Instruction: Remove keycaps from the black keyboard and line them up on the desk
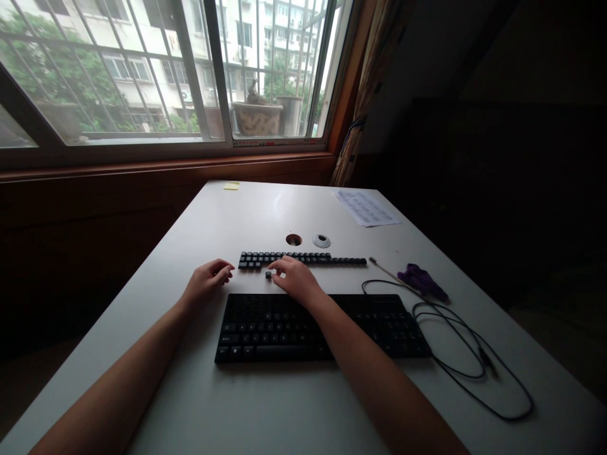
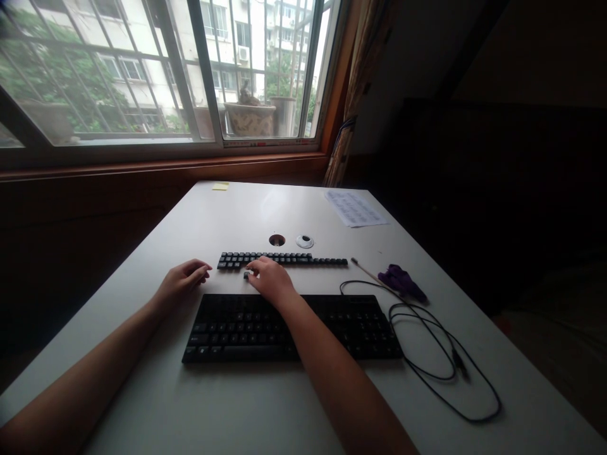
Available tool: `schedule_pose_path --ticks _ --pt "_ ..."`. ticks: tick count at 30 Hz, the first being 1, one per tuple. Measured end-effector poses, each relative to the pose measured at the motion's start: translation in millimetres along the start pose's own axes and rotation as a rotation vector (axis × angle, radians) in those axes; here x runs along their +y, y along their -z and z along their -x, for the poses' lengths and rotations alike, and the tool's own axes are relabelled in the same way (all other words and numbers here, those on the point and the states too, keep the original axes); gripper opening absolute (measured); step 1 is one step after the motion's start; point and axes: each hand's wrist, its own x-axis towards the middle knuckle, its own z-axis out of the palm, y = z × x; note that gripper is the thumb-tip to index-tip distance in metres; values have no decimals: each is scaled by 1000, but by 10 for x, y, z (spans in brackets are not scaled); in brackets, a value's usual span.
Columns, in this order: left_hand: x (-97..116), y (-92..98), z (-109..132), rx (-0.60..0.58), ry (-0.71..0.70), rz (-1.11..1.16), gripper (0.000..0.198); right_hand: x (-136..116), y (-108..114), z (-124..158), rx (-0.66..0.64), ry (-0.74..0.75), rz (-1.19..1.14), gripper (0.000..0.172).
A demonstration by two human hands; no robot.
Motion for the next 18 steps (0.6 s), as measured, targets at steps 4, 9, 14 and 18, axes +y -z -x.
schedule_pose_path --ticks 4,9,14,18 --pt "4 -6 -3 -7 4 -7 36 27 -6 26 -15 4 36 21" --pt "22 2 -3 -24 13 -10 36 26 -14 39 -45 6 113 25" --pt "48 3 3 -29 14 -18 36 -4 -24 25 -85 -20 204 34" --pt "45 -3 4 -20 9 -21 35 -11 -52 16 -89 -27 256 42"
